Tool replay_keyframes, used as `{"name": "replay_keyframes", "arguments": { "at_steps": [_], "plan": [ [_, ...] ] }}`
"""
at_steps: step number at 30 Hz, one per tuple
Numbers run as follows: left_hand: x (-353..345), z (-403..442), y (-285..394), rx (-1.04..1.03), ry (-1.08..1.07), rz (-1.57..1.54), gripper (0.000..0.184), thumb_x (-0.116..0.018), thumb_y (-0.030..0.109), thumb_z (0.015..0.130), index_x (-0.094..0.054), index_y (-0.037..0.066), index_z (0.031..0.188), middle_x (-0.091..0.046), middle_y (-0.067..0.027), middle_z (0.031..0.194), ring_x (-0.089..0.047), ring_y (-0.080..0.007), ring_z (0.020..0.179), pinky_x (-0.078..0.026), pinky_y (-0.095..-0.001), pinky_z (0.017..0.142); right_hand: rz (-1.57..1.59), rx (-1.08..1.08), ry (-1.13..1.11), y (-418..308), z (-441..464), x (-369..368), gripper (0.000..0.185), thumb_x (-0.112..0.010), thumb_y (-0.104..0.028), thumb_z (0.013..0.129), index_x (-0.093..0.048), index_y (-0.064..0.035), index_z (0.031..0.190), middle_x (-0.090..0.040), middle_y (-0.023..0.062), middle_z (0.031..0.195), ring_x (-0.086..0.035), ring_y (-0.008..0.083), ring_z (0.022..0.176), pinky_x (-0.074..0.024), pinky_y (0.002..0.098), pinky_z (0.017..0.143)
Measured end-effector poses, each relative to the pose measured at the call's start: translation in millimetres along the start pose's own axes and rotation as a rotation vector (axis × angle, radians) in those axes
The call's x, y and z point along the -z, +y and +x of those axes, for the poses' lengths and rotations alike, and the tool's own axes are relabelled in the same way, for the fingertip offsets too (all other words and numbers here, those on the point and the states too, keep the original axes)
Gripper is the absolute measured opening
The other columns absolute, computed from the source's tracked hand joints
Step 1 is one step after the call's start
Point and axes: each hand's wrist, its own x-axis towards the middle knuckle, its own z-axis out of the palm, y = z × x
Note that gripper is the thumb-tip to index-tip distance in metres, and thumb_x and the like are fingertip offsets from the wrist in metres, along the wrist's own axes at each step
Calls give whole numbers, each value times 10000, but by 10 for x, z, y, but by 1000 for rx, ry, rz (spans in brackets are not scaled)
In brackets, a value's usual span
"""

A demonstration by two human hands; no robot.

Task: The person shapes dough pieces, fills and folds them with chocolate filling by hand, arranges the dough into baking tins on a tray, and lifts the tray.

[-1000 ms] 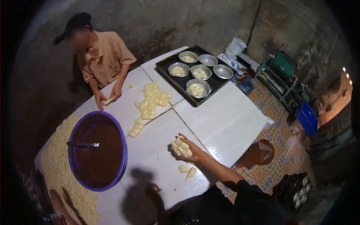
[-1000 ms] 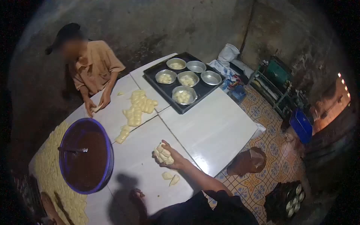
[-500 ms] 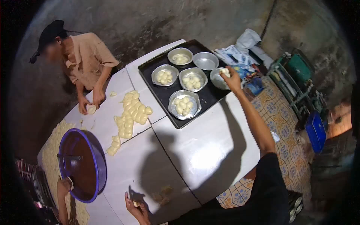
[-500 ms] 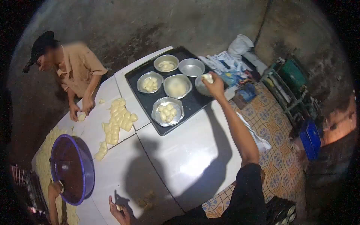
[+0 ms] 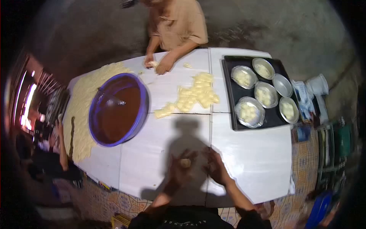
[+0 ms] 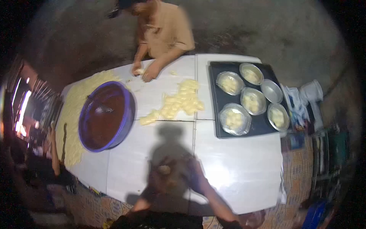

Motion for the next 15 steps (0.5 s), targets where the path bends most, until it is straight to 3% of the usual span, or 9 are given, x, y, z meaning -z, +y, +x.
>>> {"name": "replay_keyframes", "arguments": {
  "at_steps": [1, 2, 5, 7, 8, 9, 12, 14, 15],
  "plan": [
    [172, 32, -30, 78, -189, -74, 728, -289, 589, 957, -271, 40, 1433, -464, -176, 1366, -493, -256, 1205, -431, -375, 983, -102, 136, -12, -161, -79, -217, 231, -610, -1, 834, -612, -3, 1065, -608, 98, 1034, -599, 223, 928, -485, 323, 815],
    [66, -32, -93, -7, -125, 80, 694, -325, 545, 967, -268, 39, 1439, -464, -166, 1371, -473, -247, 1229, -419, -366, 988, -202, 273, -11, -317, -157, -436, 242, -623, 15, 812, -623, -7, 1053, -599, 110, 1040, -599, 236, 938, -485, 327, 822],
    [-15, -277, 86, -297, -34, 554, 595, -437, 386, 979, -294, 34, 1438, -470, -146, 1376, -442, -229, 1268, -391, -346, 1000, 128, -129, 101, -686, -172, -729, 249, -606, -2, 833, -650, -10, 1078, -518, 96, 1118, -574, 157, 920, -485, 247, 714],
    [235, -428, 321, -542, -95, 902, 526, -520, 243, 965, -356, 27, 1415, -482, -144, 1368, -459, -229, 1252, -384, -345, 1002, 174, -182, 113, -957, -183, -883, 310, -619, -34, 815, -658, -49, 1122, -504, 106, 1132, -568, 152, 891, -475, 256, 724],
    [237, -594, 535, -533, -121, 1040, 467, -574, 71, 903, -458, 24, 1353, -514, -142, 1333, -452, -238, 1262, -353, -349, 1039, 224, -238, 30, -1075, -180, -959, 292, -627, -51, 821, -663, -37, 1111, -467, 93, 1181, -560, 144, 872, -465, 251, 707],
    [173, -755, 693, -655, -138, 1057, 373, -595, 65, 893, -555, 18, 1261, -548, -140, 1284, -502, -220, 1207, -399, -325, 999, 87, -7, 73, -1124, -195, -1167, 271, -627, -67, 837, -666, -28, 1102, -504, 101, 1102, -554, 145, 831, -452, 253, 692],
    [327, -1007, 875, -558, 147, 902, 275, -686, 61, 841, -645, -22, 1099, -645, -111, 1072, -613, -136, 963, -500, -254, 811, 152, -17, 158, -1004, -317, -1714, 221, -627, -85, 861, -674, -16, 1065, -556, 91, 932, -553, 152, 794, -441, 257, 679],
    [486, -1121, 1036, -526, 145, 822, 283, -700, 82, 836, -646, -29, 1091, -661, -97, 1011, -615, -122, 923, -501, -252, 796, 139, 21, 226, -1111, -251, -2012, 194, -625, -96, 872, -680, -8, 1036, -570, 87, 856, -553, 157, 790, -437, 258, 675],
    [567, -1150, 1084, -509, 139, 783, 289, -707, 93, 833, -646, -32, 1087, -669, -90, 981, -615, -115, 904, -502, -251, 789, 86, 74, 169, -1144, -228, -2100, 182, -589, -97, 913, -665, 22, 1028, -529, 40, 852, -511, 104, 727, -403, 208, 614]
  ]
}}
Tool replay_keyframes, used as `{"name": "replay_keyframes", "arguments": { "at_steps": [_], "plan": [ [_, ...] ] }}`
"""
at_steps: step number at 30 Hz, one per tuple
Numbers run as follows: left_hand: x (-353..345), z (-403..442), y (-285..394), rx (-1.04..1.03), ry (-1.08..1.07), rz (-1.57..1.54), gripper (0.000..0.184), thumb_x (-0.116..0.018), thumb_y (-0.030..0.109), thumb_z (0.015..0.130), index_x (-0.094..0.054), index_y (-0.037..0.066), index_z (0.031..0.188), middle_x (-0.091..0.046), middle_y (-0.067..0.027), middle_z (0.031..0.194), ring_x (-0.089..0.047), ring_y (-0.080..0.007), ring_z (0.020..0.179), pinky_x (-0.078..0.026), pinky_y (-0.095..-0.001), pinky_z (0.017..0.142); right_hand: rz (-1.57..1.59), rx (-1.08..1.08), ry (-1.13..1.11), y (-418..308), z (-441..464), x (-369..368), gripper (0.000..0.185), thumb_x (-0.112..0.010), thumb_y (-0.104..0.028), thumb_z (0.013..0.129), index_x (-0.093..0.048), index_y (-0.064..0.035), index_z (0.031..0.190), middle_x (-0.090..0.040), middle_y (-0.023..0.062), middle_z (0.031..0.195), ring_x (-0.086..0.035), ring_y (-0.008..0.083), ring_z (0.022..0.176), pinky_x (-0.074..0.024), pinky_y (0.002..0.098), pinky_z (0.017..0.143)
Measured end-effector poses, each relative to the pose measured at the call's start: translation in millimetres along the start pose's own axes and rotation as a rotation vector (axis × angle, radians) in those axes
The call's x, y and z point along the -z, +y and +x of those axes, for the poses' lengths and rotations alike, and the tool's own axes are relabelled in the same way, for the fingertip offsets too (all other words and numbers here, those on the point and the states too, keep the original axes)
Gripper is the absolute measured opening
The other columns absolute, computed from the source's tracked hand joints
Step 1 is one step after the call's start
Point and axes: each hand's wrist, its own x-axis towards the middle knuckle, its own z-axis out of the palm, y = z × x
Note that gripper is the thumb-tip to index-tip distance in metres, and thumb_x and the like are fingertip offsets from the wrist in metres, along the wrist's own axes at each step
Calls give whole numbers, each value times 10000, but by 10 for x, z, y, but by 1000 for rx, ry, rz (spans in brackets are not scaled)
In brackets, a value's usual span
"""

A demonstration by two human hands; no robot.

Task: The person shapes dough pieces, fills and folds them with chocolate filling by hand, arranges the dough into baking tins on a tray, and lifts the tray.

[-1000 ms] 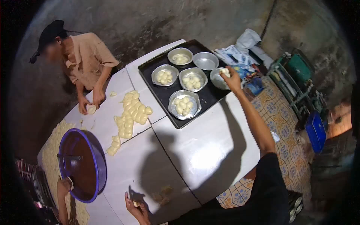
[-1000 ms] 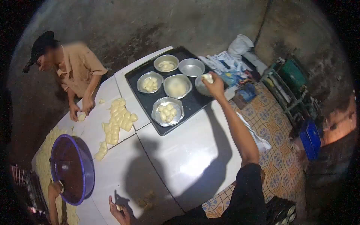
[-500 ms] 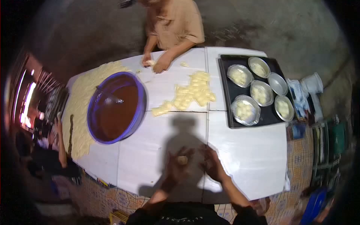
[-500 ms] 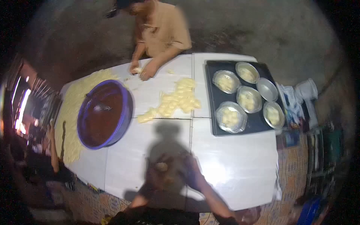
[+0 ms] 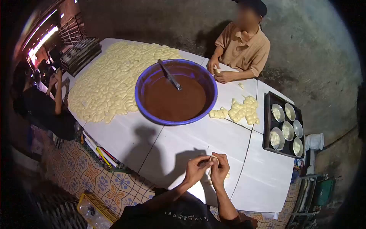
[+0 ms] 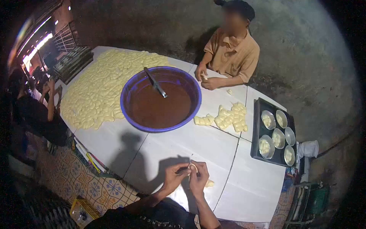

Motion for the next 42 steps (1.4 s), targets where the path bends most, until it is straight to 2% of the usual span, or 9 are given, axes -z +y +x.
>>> {"name": "replay_keyframes", "arguments": {
  "at_steps": [10, 12, 16, 18, 21, 24, 26, 33, 42],
  "plan": [
    [587, 187, 240, -53, -141, 21, 119, -697, 83, 827, -708, -17, 890, -681, -52, 795, -618, -95, 745, -488, -230, 686, -1, 70, -247, -261, 252, -348, 651, -371, -585, 946, -627, -7, 1099, -455, 123, 1219, -510, 232, 1000, -411, 356, 877],
    [611, 236, 75, 275, -358, -953, 108, -640, 81, 859, -694, 23, 932, -659, -79, 944, -623, -146, 881, -508, -286, 767, 130, 82, -373, -204, 193, -502, 689, -426, -652, 889, -620, -9, 1046, -443, 152, 1305, -502, 256, 1088, -396, 381, 925],
    [639, 370, 44, 445, -531, -1469, 747, -545, 535, 881, -422, -48, 1332, -550, -167, 1261, -537, -252, 1129, -428, -384, 973, 335, -136, -445, 56, 342, -549, 856, -528, -713, 794, -436, -69, 1350, -378, 110, 1409, -421, 252, 1239, -370, 381, 994],
    [695, 706, 295, 220, -762, -1257, 1128, -564, 727, 739, -188, -81, 1431, -436, -196, 1375, -422, -266, 1271, -328, -392, 1050, 615, -420, -623, 453, 300, -449, 1177, -480, -851, 666, -46, -157, 1512, -244, 90, 1488, -348, 242, 1280, -382, 410, 996],
    [968, 1570, 452, 48, -156, -317, 708, -379, 569, 945, -483, -64, 1245, -644, -156, 1068, -616, -241, 990, -435, -380, 938, 610, -408, -450, 199, 349, -531, 1128, -524, -808, 688, -17, -230, 1514, -168, 79, 1505, -341, 233, 1255, -406, 474, 928],
    [1104, 2222, 442, -88, 43, 926, 762, -288, 634, 929, -622, -34, 1082, -601, -263, 1121, -502, -433, 1155, -352, -479, 1004, 622, -488, -325, 265, 252, -555, 1058, -576, -746, 712, -85, -252, 1507, -268, 60, 1469, -401, 233, 1222, -438, 423, 870],
    [1139, 2172, 971, 227, -474, 1103, 824, -209, 664, 929, -652, -30, 963, -624, -262, 1005, -578, -422, 1027, -433, -458, 897, 608, -494, -308, 407, 186, -563, 924, -586, -597, 830, -121, -168, 1503, -296, 89, 1457, -471, 218, 1162, -463, 339, 844],
    [1284, 2254, 580, 300, -121, 658, 919, -172, 706, 894, -641, -72, 1036, -618, -293, 1045, -552, -432, 1091, -376, -493, 979, 635, -544, -224, 420, 168, -598, 708, -537, -385, 945, -181, -106, 1489, -430, 97, 1389, -500, 213, 1146, -465, 325, 835],
    [1320, 2300, 785, 208, -330, 1133, 894, -112, 708, 898, -655, 0, 956, -626, -244, 1020, -573, -420, 996, -388, -500, 921, 661, -608, -231, 282, 223, -691, 693, -547, -343, 948, -205, -46, 1473, -511, 102, 1311, -542, 185, 1084, -469, 276, 776]
  ]
}}
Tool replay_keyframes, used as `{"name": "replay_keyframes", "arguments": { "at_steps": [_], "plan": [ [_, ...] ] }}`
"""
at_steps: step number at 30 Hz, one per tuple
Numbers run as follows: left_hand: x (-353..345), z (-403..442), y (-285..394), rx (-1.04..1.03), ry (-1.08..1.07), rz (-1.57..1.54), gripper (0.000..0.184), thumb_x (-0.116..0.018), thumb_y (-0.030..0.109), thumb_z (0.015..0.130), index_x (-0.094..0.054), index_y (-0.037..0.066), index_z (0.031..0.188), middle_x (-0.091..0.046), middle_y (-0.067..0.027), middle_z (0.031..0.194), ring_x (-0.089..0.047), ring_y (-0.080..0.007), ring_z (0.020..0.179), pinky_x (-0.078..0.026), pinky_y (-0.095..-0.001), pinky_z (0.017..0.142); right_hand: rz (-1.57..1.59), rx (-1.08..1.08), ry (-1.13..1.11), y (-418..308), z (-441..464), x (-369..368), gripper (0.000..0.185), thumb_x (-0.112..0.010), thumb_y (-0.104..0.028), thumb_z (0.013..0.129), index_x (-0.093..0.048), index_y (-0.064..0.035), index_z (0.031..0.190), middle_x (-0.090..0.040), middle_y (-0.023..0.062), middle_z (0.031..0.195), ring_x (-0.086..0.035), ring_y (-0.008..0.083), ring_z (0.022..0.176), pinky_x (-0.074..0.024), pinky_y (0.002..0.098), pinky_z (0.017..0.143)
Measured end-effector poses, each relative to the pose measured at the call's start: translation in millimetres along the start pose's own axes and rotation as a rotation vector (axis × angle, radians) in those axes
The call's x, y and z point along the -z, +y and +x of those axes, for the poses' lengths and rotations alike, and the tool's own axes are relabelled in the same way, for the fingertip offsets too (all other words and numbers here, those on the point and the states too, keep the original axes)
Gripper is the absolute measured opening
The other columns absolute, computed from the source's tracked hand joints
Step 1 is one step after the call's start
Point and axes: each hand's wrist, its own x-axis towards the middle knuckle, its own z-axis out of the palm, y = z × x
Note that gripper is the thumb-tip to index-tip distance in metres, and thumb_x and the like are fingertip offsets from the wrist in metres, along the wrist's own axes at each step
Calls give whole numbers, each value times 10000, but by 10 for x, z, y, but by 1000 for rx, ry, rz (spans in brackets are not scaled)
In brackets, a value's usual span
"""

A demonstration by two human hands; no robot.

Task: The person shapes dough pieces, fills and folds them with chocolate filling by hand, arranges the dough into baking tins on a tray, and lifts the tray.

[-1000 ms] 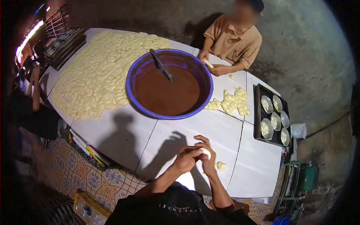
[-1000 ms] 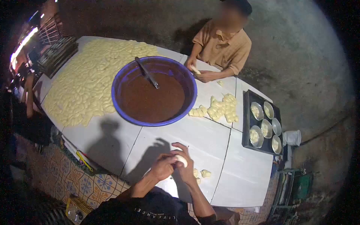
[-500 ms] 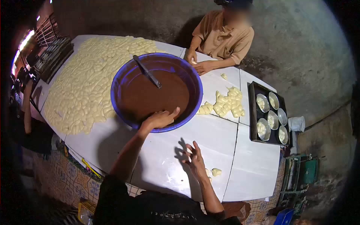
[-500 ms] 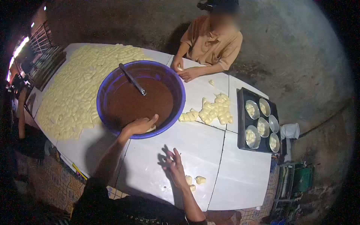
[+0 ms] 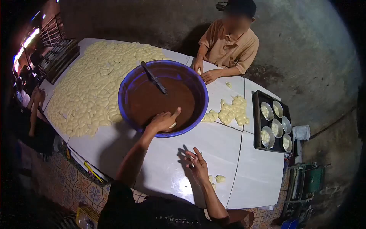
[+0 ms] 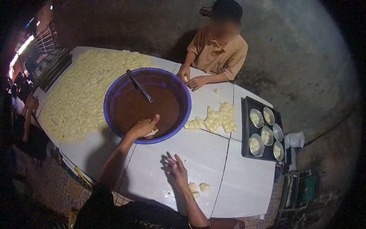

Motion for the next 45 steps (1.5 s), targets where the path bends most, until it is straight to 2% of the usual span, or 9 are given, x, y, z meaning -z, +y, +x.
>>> {"name": "replay_keyframes", "arguments": {
  "at_steps": [3, 8, 10, 17, 22, 34, 37, 40, 45],
  "plan": [
    [-142, -412, 117, -90, 238, 28, 1006, -106, 764, 861, -650, -69, 1010, -649, -234, 1031, -612, -389, 994, -439, -485, 897, 13, 20, 29, 19, -57, 4, 670, -534, -310, 958, -200, -38, 1472, -532, 109, 1277, -560, 184, 1046, -482, 267, 783],
    [-603, -1069, 228, -98, -455, -1357, 1097, -75, 825, 790, -521, -79, 1222, -643, -198, 1016, -650, -236, 914, -509, -329, 812, 383, -117, 76, 42, -132, -63, 359, -541, -196, 955, -496, 36, 1226, -619, 129, 1038, -619, 163, 838, -528, 234, 677],
    [-905, -1232, 188, 8, -240, -1502, 915, -228, 705, 905, -502, -112, 1212, -595, -247, 1132, -635, -303, 985, -530, -391, 822, 257, -82, 100, 193, -162, 31, 235, -551, -148, 949, -591, 38, 1087, -645, 81, 912, -621, 132, 763, -521, 214, 633],
    [-1216, -1821, 223, -180, 123, -884, 345, -658, -51, 796, -605, -75, 1136, -567, -180, 1238, -544, -185, 1115, -490, -299, 867, -1060, 638, 97, 29, -608, -189, 311, -637, -2, 811, -648, -36, 1120, -547, 96, 1116, -513, 181, 853, -447, 296, 755],
    [-1475, -1864, -7, -338, 146, -930, 238, -693, 48, 829, -655, -71, 1032, -631, -121, 996, -621, -141, 875, -538, -249, 743, -448, 587, 101, 28, -597, -133, 146, -614, -9, 869, -668, 13, 1002, -546, 110, 1136, -571, 186, 976, -480, 297, 854],
    [-1861, -1765, -266, -348, 232, -884, 345, -695, -8, 805, -517, 14, 1099, -585, -61, 811, -597, -103, 733, -495, -250, 588, -839, 471, 186, 162, -663, -116, 308, -582, -104, 927, -569, -30, 1225, -638, 55, 941, -529, 87, 711, -435, 237, 625],
    [-1682, -1885, -143, -365, 23, -1217, 595, -660, -146, 751, -401, 45, 1252, -555, -89, 982, -628, -148, 865, -552, -280, 713, -232, -256, -328, 100, -632, 85, 471, -570, -133, 914, -429, -57, 1357, -612, 61, 1035, -583, 140, 857, -495, 273, 712],
    [-1828, -1691, -289, -657, 284, -1037, 589, -699, -100, 728, -434, 39, 1236, -497, -85, 1135, -538, -173, 1083, -440, -301, 941, -488, 218, -117, 364, -535, 156, 476, -576, -43, 858, -470, 5, 1319, -613, 88, 1088, -595, 143, 877, -492, 269, 781],
    [-1573, -1818, -252, -267, 446, -971, 183, -581, -80, 807, -601, -11, 975, -559, -89, 1067, -552, -170, 1028, -435, -283, 894, -541, 316, 176, 774, -357, 627, 614, -652, 39, 774, -416, 40, 1341, -557, 151, 1294, -534, 225, 1173, -429, 302, 973]
  ]
}}
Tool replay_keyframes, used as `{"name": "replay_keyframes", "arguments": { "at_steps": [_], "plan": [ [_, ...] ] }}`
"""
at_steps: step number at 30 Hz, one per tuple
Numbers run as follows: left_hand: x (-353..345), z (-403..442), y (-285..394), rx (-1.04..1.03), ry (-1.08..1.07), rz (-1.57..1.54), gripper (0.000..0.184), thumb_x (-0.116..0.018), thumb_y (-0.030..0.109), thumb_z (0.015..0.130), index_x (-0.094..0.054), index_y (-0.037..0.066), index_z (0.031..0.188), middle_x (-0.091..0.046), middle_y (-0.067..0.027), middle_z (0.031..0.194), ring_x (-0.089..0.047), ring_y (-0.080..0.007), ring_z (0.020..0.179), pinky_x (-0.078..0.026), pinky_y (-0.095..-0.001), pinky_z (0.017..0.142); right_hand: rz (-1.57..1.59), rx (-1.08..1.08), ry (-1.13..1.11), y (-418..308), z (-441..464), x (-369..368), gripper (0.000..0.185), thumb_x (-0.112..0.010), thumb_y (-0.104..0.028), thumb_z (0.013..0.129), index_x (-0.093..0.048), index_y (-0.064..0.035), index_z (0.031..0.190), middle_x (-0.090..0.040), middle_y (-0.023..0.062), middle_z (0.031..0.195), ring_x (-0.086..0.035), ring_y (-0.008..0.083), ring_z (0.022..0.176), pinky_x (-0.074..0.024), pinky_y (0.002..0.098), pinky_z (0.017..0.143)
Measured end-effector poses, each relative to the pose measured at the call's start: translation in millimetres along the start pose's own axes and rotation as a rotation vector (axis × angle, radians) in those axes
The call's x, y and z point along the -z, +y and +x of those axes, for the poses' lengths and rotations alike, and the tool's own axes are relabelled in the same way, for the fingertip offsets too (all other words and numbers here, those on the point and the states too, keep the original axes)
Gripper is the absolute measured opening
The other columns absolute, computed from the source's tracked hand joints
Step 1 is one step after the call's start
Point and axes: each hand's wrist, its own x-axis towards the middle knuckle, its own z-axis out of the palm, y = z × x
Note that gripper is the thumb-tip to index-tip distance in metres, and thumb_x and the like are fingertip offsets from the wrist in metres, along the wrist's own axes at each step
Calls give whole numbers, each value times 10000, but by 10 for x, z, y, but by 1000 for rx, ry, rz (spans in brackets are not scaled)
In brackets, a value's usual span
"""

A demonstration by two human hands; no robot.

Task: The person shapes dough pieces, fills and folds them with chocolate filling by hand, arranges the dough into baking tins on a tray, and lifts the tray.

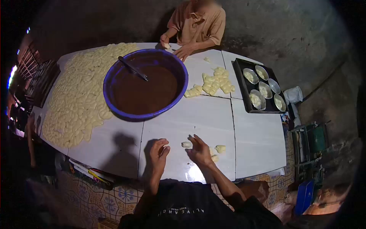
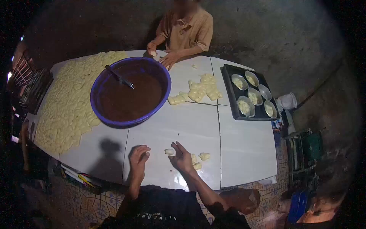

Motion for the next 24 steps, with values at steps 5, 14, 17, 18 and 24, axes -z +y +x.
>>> {"name": "replay_keyframes", "arguments": {
  "at_steps": [5, 14, 17, 18, 24],
  "plan": [
    [53, -104, -398, 24, 58, -143, 149, -558, -112, 814, -591, -11, 918, -609, -62, 815, -608, -149, 808, -483, -266, 770, -1084, 244, -218, -455, -306, 681, 395, -645, -24, 699, -643, -31, 1094, -570, 210, 1153, -526, 361, 1087, -418, 410, 968],
    [-386, -173, 149, -89, -260, -46, 440, -642, 203, 900, -538, -33, 1257, -598, -112, 1157, -543, -140, 1063, -447, -292, 908, 26, 120, -39, -1077, -90, 77, 309, -674, -84, 839, -649, -33, 1143, -539, 79, 1155, -576, 132, 962, -489, 234, 736],
    [-450, -167, 181, -111, -90, -134, 362, -676, 159, 871, -606, -38, 1166, -632, -94, 1051, -572, -124, 964, -464, -257, 830, 67, 73, 35, -1403, -138, -245, 210, -624, -67, 878, -663, -8, 1075, -588, 75, 995, -585, 106, 832, -480, 209, 621],
    [-426, -172, 105, -88, -45, -109, 319, -684, 134, 859, -631, -34, 1125, -642, -82, 1007, -587, -119, 912, -475, -248, 799, 114, 37, 42, -1355, -156, -284, 202, -620, -77, 886, -662, -2, 1068, -590, 69, 940, -583, 118, 793, -484, 226, 631],
    [-373, -230, 79, 103, -106, -342, 115, -686, 51, 822, -689, -33, 900, -676, -45, 850, -625, -114, 766, -499, -244, 700, -47, 207, -128, -1393, -17, -348, 623, -297, -518, 989, -611, -2, 1144, -511, 102, 1172, -496, 219, 1083, -429, 335, 878]
  ]
}}
